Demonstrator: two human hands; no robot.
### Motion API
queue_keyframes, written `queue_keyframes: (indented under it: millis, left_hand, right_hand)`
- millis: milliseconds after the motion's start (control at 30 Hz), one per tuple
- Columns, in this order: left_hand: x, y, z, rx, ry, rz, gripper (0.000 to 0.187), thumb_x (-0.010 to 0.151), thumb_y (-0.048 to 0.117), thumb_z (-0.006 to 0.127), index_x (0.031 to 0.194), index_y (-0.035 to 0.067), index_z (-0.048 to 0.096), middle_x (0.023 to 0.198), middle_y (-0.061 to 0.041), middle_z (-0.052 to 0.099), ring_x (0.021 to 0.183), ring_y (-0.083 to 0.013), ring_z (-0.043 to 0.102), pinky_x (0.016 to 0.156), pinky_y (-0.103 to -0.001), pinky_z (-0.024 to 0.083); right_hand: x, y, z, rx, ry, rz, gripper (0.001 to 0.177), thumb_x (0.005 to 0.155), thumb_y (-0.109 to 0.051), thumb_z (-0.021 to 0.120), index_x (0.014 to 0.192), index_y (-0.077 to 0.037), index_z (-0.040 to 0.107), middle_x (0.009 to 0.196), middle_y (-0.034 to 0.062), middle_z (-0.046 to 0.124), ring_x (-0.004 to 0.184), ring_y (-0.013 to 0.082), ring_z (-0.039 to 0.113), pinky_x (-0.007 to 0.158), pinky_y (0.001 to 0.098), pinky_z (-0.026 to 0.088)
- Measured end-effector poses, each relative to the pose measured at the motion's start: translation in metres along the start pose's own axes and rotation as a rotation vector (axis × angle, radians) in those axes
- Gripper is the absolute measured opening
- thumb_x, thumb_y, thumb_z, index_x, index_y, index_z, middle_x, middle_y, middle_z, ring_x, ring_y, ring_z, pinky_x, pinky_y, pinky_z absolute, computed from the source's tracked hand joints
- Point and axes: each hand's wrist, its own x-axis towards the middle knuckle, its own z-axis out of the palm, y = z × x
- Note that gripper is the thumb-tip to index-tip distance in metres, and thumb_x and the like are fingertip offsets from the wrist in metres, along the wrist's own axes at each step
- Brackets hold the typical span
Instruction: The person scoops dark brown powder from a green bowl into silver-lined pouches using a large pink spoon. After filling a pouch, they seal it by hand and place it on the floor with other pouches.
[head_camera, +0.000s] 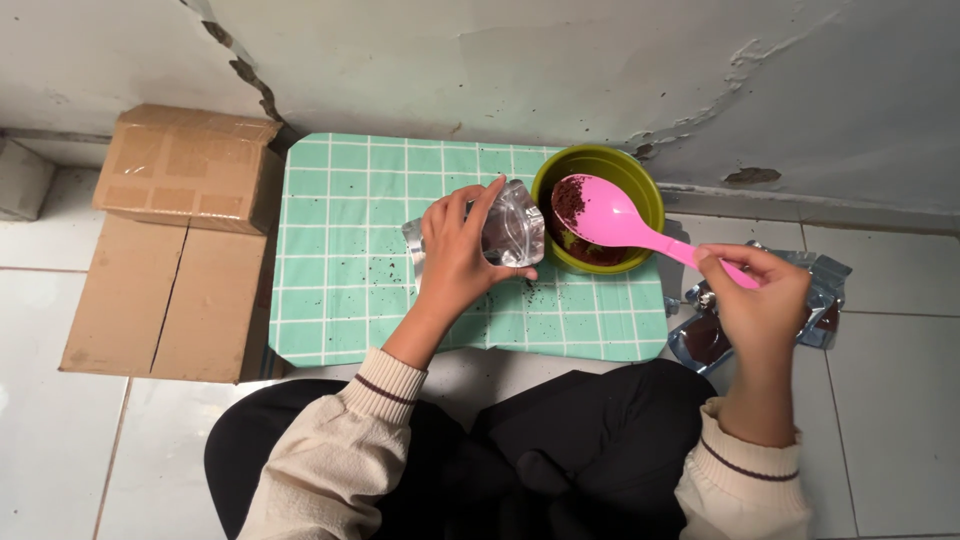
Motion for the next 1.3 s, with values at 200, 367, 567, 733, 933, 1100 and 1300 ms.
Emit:
queue_keyframes:
  millis: [200, 367, 567, 733, 933, 1100, 1300]
  left_hand:
    - [0.000, 0.000, 0.003, 0.019, 0.010, 0.007, 0.130, 0.048, 0.084, 0.085, 0.154, 0.025, 0.039, 0.135, -0.007, 0.051, 0.117, -0.0313, 0.050, 0.102, -0.047, 0.035]
    - [0.000, 0.001, 0.000, 0.020, 0.055, 0.023, 0.123, 0.055, 0.085, 0.081, 0.154, 0.024, 0.041, 0.133, -0.008, 0.052, 0.116, -0.0315, 0.050, 0.100, -0.047, 0.037]
    - [-0.003, 0.009, 0.001, -0.159, 0.049, -0.049, 0.120, 0.055, 0.076, 0.088, 0.152, 0.023, 0.039, 0.137, -0.009, 0.052, 0.124, -0.0325, 0.049, 0.105, -0.050, 0.038]
    - [-0.006, 0.018, -0.002, -0.234, 0.093, -0.089, 0.117, 0.058, 0.073, 0.087, 0.152, 0.023, 0.039, 0.138, -0.007, 0.050, 0.128, -0.0327, 0.047, 0.107, -0.049, 0.038]
    - [-0.006, 0.021, -0.004, -0.256, 0.126, -0.088, 0.117, 0.059, 0.073, 0.086, 0.152, 0.022, 0.039, 0.138, -0.007, 0.050, 0.129, -0.0317, 0.047, 0.108, -0.049, 0.038]
    - [-0.005, 0.022, -0.005, -0.271, 0.110, -0.088, 0.116, 0.058, 0.071, 0.088, 0.152, 0.023, 0.039, 0.139, -0.006, 0.050, 0.129, -0.0317, 0.047, 0.108, -0.049, 0.038]
    - [-0.002, 0.020, -0.010, -0.330, 0.101, -0.074, 0.116, 0.059, 0.068, 0.091, 0.152, 0.024, 0.037, 0.141, -0.007, 0.049, 0.133, -0.0313, 0.045, 0.110, -0.049, 0.038]
  right_hand:
    - [-0.014, -0.029, -0.010, 0.092, -0.072, -0.285, 0.005, 0.098, -0.002, 0.077, 0.102, -0.004, 0.078, 0.096, 0.0062, 0.075, 0.090, 0.0122, 0.070, 0.083, 0.0228, 0.055]
    - [-0.034, -0.062, -0.013, -0.288, 0.023, -0.260, 0.004, 0.097, -0.024, 0.082, 0.098, -0.028, 0.080, 0.085, -0.0152, 0.066, 0.074, 0.0057, 0.055, 0.066, 0.0258, 0.038]
    - [-0.069, -0.092, -0.008, -0.733, 0.382, -0.971, 0.009, 0.105, -0.026, 0.092, 0.099, -0.030, 0.087, 0.089, -0.0144, 0.074, 0.067, 0.0094, 0.057, 0.074, 0.0323, 0.034]
    - [-0.112, -0.130, -0.003, -0.937, 0.430, -1.155, 0.027, 0.104, -0.014, 0.088, 0.090, -0.033, 0.075, 0.074, -0.0106, 0.054, 0.059, 0.0129, 0.043, 0.072, 0.0333, 0.024]
    - [-0.110, -0.131, -0.006, -0.959, 0.446, -1.196, 0.028, 0.105, -0.018, 0.091, 0.089, -0.034, 0.074, 0.072, -0.0094, 0.048, 0.059, 0.0129, 0.044, 0.071, 0.0326, 0.023]
    - [-0.089, -0.117, -0.017, -0.866, 0.430, -1.121, 0.019, 0.103, -0.021, 0.093, 0.095, -0.035, 0.082, 0.081, -0.0143, 0.064, 0.065, 0.0112, 0.054, 0.074, 0.0325, 0.031]
    - [-0.058, -0.099, -0.031, -0.531, 0.174, -0.743, 0.008, 0.104, -0.020, 0.094, 0.105, -0.024, 0.087, 0.093, -0.0085, 0.072, 0.072, 0.0157, 0.060, 0.066, 0.0342, 0.041]
